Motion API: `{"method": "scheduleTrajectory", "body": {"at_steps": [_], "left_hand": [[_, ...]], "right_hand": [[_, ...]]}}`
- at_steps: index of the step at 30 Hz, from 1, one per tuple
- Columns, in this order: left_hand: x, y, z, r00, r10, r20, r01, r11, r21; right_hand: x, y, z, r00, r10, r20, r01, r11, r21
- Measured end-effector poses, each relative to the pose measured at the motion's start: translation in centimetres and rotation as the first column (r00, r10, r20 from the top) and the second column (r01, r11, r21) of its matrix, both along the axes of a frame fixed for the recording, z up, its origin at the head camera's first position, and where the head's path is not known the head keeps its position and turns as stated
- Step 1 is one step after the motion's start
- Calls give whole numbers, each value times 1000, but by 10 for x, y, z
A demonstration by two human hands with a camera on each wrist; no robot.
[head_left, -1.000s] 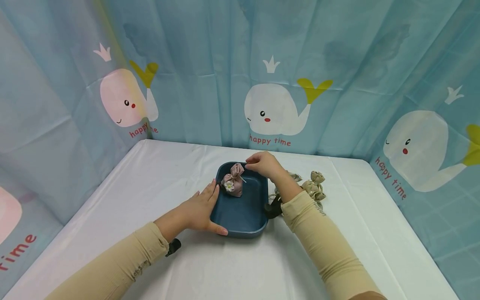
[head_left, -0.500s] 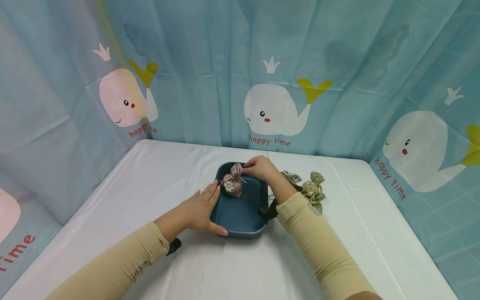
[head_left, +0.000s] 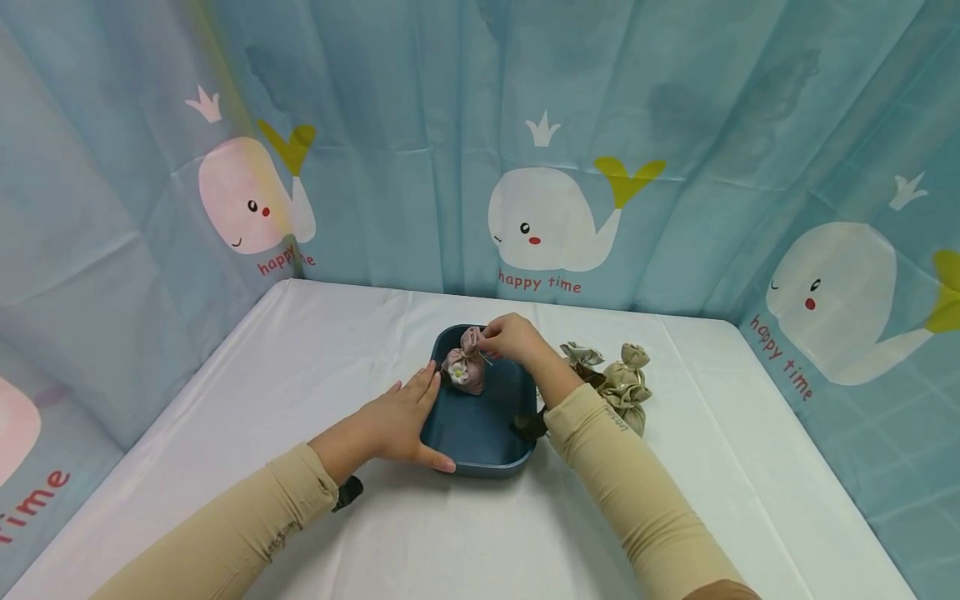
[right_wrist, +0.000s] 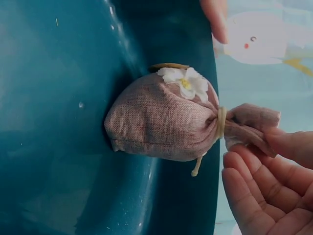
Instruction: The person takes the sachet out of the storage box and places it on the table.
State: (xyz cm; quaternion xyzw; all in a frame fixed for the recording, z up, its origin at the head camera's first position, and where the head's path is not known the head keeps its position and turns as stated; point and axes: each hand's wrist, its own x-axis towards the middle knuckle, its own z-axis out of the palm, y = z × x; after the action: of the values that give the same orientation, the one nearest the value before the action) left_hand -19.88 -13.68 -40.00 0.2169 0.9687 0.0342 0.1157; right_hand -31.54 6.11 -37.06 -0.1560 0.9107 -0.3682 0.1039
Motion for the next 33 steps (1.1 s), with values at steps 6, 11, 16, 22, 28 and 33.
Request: {"method": "scheduleTrajectory", "body": {"at_steps": [6, 11, 16, 22, 28, 33], "left_hand": [[1, 0, 0, 1000, -2, 1, 2, 1000, -8], [2, 0, 1, 1000, 3, 6, -3, 1000, 12], [2, 1, 1, 1000, 6, 2, -6, 1000, 0], [2, 1, 2, 1000, 8, -5, -8, 1000, -7], [2, 1, 3, 1000, -2, -21, 2, 1000, -21], [2, 1, 2, 999, -10, -36, 9, 1000, -24]], "right_hand": [[2, -2, 1, 999, 8, 53, -5, 999, -51], [2, -1, 1, 999, 40, 28, -38, 998, -56], [2, -2, 2, 999, 40, -20, -40, 999, -8], [8, 1, 13, 998, 27, -49, -28, 999, -29], [13, 10, 28, 999, 13, -34, -15, 996, -85], [15, 22, 41, 999, -13, -39, 8, 989, -148]]}}
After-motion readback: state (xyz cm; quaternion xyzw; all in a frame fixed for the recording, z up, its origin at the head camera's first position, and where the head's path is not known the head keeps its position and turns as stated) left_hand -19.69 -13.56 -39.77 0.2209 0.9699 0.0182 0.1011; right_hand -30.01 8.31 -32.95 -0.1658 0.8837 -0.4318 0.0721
